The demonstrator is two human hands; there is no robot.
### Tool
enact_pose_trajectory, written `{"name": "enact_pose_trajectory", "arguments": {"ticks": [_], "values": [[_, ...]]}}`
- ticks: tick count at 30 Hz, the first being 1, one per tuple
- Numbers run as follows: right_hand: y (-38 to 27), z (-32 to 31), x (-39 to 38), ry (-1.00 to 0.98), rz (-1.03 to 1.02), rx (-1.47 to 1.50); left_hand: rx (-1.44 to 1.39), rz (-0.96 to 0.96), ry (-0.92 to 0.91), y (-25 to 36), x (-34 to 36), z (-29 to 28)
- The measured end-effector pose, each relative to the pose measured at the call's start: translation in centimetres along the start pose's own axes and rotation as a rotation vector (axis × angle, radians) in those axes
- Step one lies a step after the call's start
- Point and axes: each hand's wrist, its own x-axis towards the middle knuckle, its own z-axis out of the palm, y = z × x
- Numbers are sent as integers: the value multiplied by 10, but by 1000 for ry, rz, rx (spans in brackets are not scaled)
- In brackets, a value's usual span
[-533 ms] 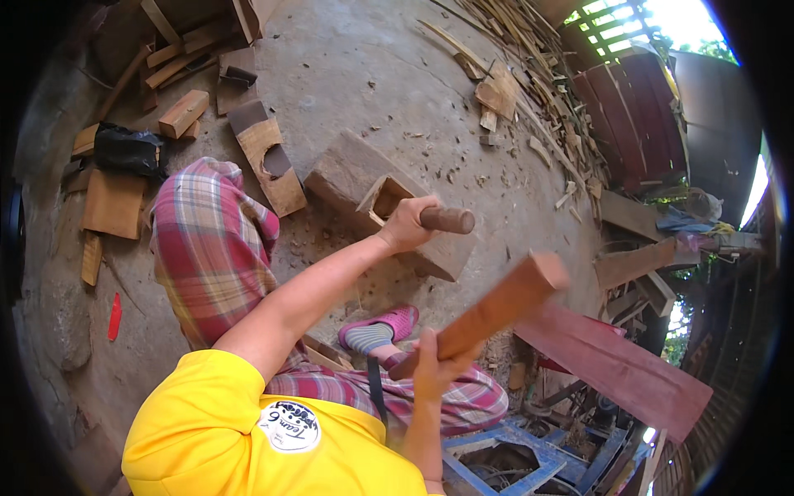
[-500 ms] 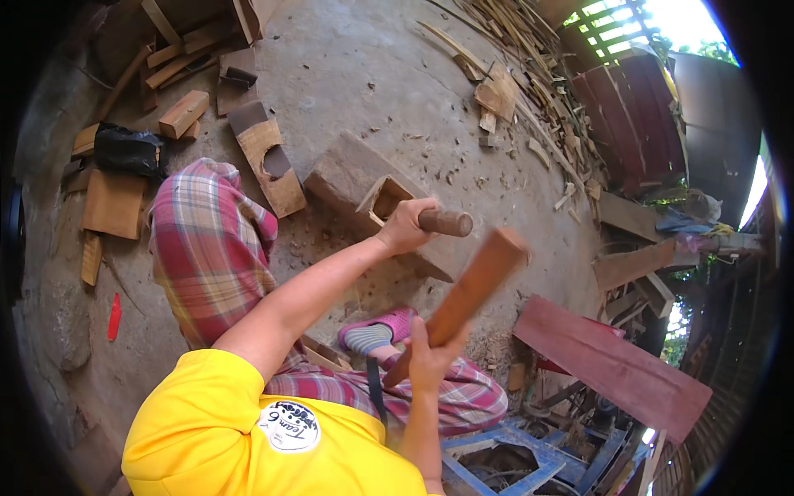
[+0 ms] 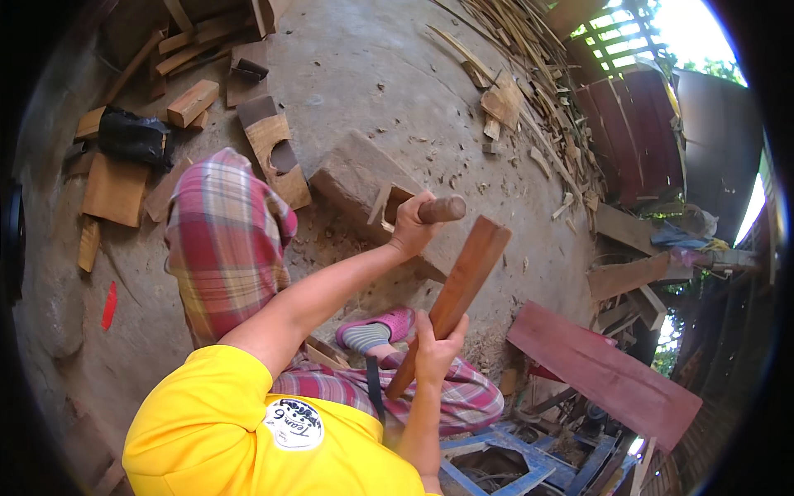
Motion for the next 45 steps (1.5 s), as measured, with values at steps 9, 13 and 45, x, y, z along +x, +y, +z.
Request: {"name": "enact_pose_trajectory", "arguments": {"ticks": [9,13,45], "values": [[-42,-37,-27,348,-336,125,25,147,-262,8,-7,27],[-32,-25,-26,382,-465,150,108,69,-320,-3,-14,15],[5,-14,-20,260,-72,22,130,66,-445,4,-14,0]]}}
